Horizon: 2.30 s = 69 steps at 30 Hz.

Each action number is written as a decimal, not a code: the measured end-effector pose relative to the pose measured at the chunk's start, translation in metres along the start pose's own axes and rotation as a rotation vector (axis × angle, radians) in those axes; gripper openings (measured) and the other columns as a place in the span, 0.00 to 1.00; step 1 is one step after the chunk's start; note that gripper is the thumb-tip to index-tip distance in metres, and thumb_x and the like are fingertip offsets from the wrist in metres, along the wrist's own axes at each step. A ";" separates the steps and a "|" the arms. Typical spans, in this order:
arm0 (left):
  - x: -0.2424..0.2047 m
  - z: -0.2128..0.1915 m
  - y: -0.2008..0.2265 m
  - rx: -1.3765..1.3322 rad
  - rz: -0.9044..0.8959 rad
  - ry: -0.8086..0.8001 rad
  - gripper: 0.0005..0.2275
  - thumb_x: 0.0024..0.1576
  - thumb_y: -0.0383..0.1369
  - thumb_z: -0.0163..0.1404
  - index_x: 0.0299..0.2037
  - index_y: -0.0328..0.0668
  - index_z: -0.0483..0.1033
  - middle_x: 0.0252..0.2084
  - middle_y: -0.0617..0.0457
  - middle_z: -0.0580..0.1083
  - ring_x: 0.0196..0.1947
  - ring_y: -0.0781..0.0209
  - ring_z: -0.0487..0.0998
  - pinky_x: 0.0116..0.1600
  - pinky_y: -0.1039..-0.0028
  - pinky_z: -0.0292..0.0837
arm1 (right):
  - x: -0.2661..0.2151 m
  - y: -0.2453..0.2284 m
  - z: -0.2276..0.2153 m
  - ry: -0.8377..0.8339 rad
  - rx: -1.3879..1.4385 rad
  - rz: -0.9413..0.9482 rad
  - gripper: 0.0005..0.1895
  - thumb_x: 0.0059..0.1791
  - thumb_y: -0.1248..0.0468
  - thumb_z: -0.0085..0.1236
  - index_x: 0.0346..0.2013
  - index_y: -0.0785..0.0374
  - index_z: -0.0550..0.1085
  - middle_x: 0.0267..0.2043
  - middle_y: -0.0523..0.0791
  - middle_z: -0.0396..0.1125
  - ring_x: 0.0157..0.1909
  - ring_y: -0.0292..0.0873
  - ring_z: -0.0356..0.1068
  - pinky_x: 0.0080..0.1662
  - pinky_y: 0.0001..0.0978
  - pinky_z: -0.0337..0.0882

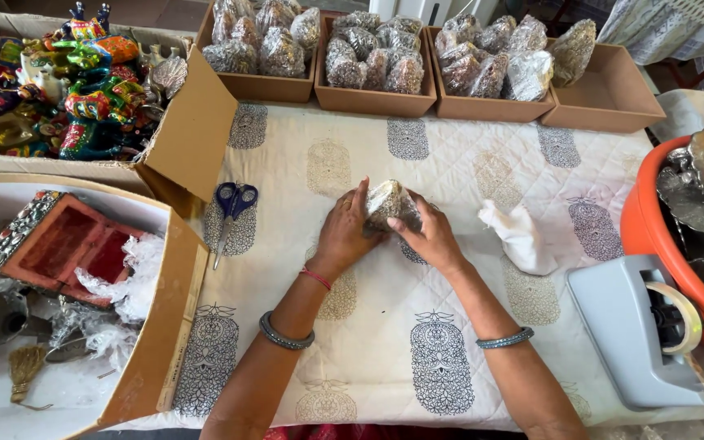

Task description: Clean and polish small brass figurines with a cloth and then wrap them in bubble wrap for storage or shipping.

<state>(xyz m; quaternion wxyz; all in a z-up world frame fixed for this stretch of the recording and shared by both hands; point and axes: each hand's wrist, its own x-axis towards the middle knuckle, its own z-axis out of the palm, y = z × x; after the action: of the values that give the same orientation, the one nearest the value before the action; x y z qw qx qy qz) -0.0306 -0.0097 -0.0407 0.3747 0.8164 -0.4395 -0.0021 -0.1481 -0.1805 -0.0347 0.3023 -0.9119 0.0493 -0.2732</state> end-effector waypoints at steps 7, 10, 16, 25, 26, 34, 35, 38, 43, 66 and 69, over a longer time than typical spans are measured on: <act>0.002 -0.042 0.030 0.080 0.109 0.188 0.45 0.40 0.43 0.71 0.67 0.36 0.59 0.65 0.36 0.65 0.65 0.39 0.64 0.63 0.56 0.62 | 0.000 0.003 -0.009 -0.052 0.088 0.073 0.37 0.48 0.46 0.65 0.61 0.71 0.68 0.54 0.57 0.72 0.57 0.55 0.74 0.57 0.44 0.73; -0.005 -0.048 0.050 0.005 0.107 0.384 0.24 0.54 0.38 0.63 0.58 0.37 0.72 0.56 0.43 0.73 0.53 0.49 0.74 0.53 0.63 0.73 | 0.001 -0.006 -0.014 -0.102 0.117 0.160 0.37 0.46 0.46 0.64 0.61 0.67 0.69 0.54 0.54 0.73 0.56 0.52 0.75 0.57 0.43 0.73; -0.016 -0.031 0.057 0.012 -0.124 0.151 0.07 0.61 0.37 0.55 0.38 0.43 0.79 0.32 0.49 0.79 0.28 0.52 0.81 0.36 0.62 0.75 | 0.001 -0.008 -0.011 0.030 -0.254 0.031 0.46 0.41 0.46 0.69 0.67 0.63 0.63 0.67 0.55 0.57 0.70 0.56 0.55 0.67 0.50 0.60; -0.020 -0.004 0.041 0.098 -0.113 0.131 0.14 0.57 0.38 0.56 0.42 0.34 0.73 0.37 0.40 0.76 0.32 0.42 0.80 0.37 0.57 0.76 | -0.003 0.011 -0.007 -0.180 -0.207 0.015 0.37 0.43 0.53 0.69 0.60 0.66 0.65 0.54 0.54 0.68 0.59 0.55 0.66 0.60 0.54 0.61; -0.021 -0.003 0.042 0.061 -0.115 0.136 0.17 0.57 0.40 0.57 0.44 0.32 0.71 0.37 0.38 0.76 0.32 0.41 0.80 0.37 0.57 0.76 | -0.003 0.010 -0.007 -0.173 -0.214 0.021 0.32 0.42 0.55 0.70 0.54 0.65 0.68 0.50 0.53 0.69 0.56 0.54 0.68 0.58 0.53 0.64; -0.018 0.002 0.041 -0.050 -0.044 0.209 0.36 0.53 0.52 0.61 0.52 0.18 0.65 0.39 0.27 0.74 0.36 0.33 0.79 0.39 0.56 0.77 | -0.021 -0.010 0.011 0.042 -0.336 -0.144 0.24 0.39 0.70 0.65 0.48 0.69 0.71 0.44 0.51 0.69 0.50 0.52 0.68 0.53 0.50 0.68; -0.016 -0.003 0.043 -0.135 -0.140 0.160 0.36 0.52 0.52 0.60 0.52 0.18 0.66 0.39 0.28 0.75 0.37 0.36 0.80 0.40 0.57 0.78 | -0.021 -0.016 0.012 0.059 -0.313 -0.178 0.24 0.38 0.68 0.66 0.48 0.69 0.71 0.44 0.52 0.69 0.51 0.53 0.68 0.54 0.49 0.68; -0.010 -0.005 0.033 -0.372 -0.333 0.071 0.36 0.52 0.52 0.59 0.55 0.20 0.65 0.39 0.32 0.77 0.37 0.43 0.83 0.40 0.60 0.80 | -0.020 -0.036 0.009 0.068 -0.249 -0.275 0.27 0.38 0.63 0.68 0.47 0.70 0.71 0.46 0.55 0.69 0.53 0.53 0.68 0.56 0.49 0.68; -0.005 -0.002 -0.005 -0.881 -0.491 0.021 0.30 0.55 0.45 0.57 0.57 0.22 0.66 0.41 0.37 0.79 0.38 0.52 0.84 0.41 0.65 0.82 | -0.017 -0.048 0.004 0.038 -0.064 -0.408 0.30 0.44 0.54 0.67 0.52 0.71 0.71 0.49 0.55 0.69 0.53 0.50 0.69 0.56 0.47 0.71; -0.002 -0.023 -0.018 -0.686 -0.548 -0.188 0.36 0.60 0.60 0.38 0.51 0.24 0.76 0.45 0.36 0.79 0.45 0.48 0.81 0.53 0.62 0.75 | -0.012 -0.016 -0.005 -0.359 0.619 0.103 0.57 0.41 0.31 0.64 0.72 0.60 0.58 0.66 0.53 0.62 0.69 0.48 0.60 0.66 0.44 0.65; -0.003 -0.047 -0.003 -0.343 -0.522 -0.222 0.42 0.61 0.64 0.29 0.48 0.24 0.79 0.44 0.32 0.79 0.47 0.41 0.79 0.57 0.58 0.72 | -0.016 -0.032 -0.001 -0.339 0.542 0.364 0.54 0.37 0.38 0.69 0.71 0.57 0.63 0.60 0.51 0.69 0.59 0.48 0.71 0.61 0.40 0.74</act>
<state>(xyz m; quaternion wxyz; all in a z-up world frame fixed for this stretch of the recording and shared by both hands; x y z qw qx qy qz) -0.0149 0.0218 -0.0095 0.4433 0.8213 -0.2468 -0.2608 -0.1641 -0.1506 -0.0231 0.5804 -0.8074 0.0858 -0.0631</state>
